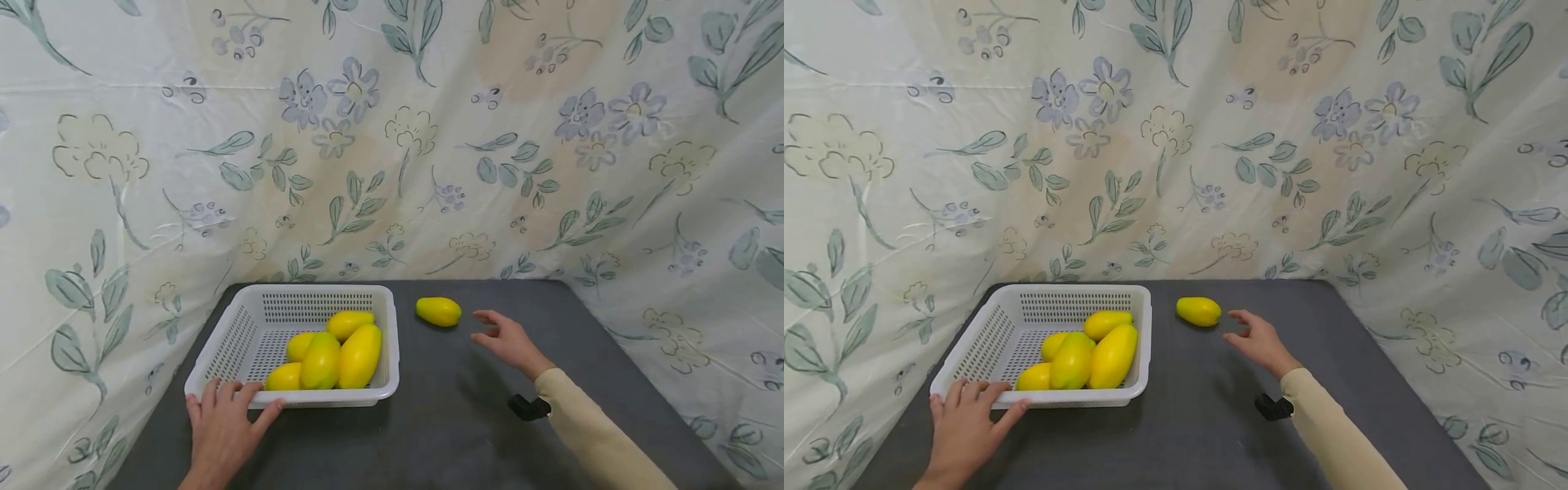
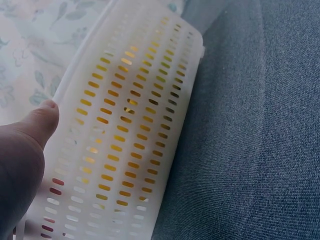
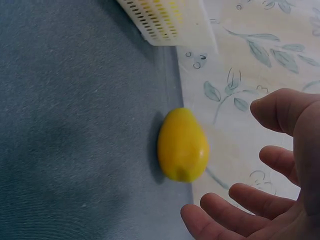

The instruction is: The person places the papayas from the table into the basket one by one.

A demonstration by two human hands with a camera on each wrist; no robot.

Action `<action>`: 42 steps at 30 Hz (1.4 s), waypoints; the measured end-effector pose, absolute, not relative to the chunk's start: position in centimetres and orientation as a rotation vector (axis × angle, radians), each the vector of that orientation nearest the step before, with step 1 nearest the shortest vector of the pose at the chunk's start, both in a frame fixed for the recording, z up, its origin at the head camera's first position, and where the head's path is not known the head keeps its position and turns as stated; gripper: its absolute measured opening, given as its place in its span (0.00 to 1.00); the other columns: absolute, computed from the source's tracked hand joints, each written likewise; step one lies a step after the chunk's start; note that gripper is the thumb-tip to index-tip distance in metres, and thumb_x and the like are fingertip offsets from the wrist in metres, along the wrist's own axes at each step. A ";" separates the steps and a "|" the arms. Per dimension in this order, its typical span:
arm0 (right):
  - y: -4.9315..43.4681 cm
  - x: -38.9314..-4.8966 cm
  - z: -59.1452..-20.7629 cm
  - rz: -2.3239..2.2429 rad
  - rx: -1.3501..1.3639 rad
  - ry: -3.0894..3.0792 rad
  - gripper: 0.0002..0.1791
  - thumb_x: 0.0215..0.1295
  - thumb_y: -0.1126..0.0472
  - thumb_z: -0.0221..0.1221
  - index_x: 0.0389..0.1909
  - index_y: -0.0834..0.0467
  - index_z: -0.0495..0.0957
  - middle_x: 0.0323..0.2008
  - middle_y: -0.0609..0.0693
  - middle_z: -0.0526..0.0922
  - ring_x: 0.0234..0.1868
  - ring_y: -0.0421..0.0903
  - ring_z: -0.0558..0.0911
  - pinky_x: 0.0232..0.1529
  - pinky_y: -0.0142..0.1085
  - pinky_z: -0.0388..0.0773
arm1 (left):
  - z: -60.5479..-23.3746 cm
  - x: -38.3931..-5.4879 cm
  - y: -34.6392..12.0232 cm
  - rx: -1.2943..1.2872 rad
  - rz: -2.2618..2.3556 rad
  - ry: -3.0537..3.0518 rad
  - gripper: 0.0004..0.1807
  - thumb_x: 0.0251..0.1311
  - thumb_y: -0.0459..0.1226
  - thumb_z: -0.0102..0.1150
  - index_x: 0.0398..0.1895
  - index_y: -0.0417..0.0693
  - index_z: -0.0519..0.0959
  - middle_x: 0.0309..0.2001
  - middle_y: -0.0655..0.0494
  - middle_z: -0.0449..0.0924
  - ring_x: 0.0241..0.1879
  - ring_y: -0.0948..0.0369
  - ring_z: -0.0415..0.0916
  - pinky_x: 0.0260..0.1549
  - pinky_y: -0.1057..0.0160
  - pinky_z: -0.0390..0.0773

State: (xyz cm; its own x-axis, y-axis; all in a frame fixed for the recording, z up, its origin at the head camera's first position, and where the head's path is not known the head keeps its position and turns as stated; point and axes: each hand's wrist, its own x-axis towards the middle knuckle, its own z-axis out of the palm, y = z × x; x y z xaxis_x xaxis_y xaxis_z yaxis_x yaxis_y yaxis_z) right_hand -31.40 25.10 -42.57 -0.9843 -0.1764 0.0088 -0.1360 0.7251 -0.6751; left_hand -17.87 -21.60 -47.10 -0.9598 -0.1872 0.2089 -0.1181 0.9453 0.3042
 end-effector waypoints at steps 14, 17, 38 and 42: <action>25.5 -31.7 -43.6 -1.164 -0.233 2.854 0.32 0.72 0.50 0.61 0.73 0.55 0.66 0.72 0.66 0.68 0.64 0.63 0.79 0.57 0.56 0.81 | -47.1 -17.7 -21.7 0.212 -0.421 -2.832 0.38 0.59 0.65 0.63 0.55 0.41 0.81 0.55 0.30 0.75 0.67 0.29 0.53 0.65 0.19 0.41; 25.1 -32.2 -43.5 -1.149 -0.225 2.857 0.33 0.72 0.49 0.60 0.74 0.55 0.66 0.72 0.66 0.68 0.64 0.62 0.79 0.57 0.56 0.81 | -47.0 -17.6 -21.8 0.222 -0.416 -2.835 0.37 0.58 0.64 0.64 0.55 0.42 0.82 0.55 0.30 0.75 0.67 0.29 0.54 0.66 0.19 0.41; 20.7 -40.6 -44.4 -1.048 -0.248 2.906 0.32 0.73 0.54 0.57 0.73 0.62 0.64 0.73 0.68 0.66 0.71 0.68 0.69 0.67 0.61 0.71 | -47.5 -17.7 -21.7 0.232 -0.415 -2.803 0.33 0.59 0.62 0.65 0.54 0.45 0.83 0.54 0.35 0.77 0.67 0.31 0.57 0.67 0.20 0.42; 20.4 -41.5 -45.5 -1.014 -0.273 2.927 0.33 0.72 0.55 0.59 0.74 0.63 0.64 0.73 0.69 0.65 0.71 0.70 0.66 0.68 0.65 0.67 | -47.5 -17.7 -21.7 0.234 -0.419 -2.789 0.32 0.59 0.61 0.65 0.54 0.45 0.83 0.53 0.35 0.77 0.68 0.32 0.57 0.68 0.20 0.42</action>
State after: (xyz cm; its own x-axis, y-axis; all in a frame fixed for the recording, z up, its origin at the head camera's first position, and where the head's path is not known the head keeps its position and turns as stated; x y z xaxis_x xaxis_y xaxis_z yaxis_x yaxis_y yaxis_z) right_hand -41.49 20.44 -45.53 -0.9840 -0.1760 0.0271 -0.1550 0.7718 -0.6166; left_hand -17.69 -21.66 -47.53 -0.9384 -0.2045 0.2785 -0.1136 0.9439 0.3102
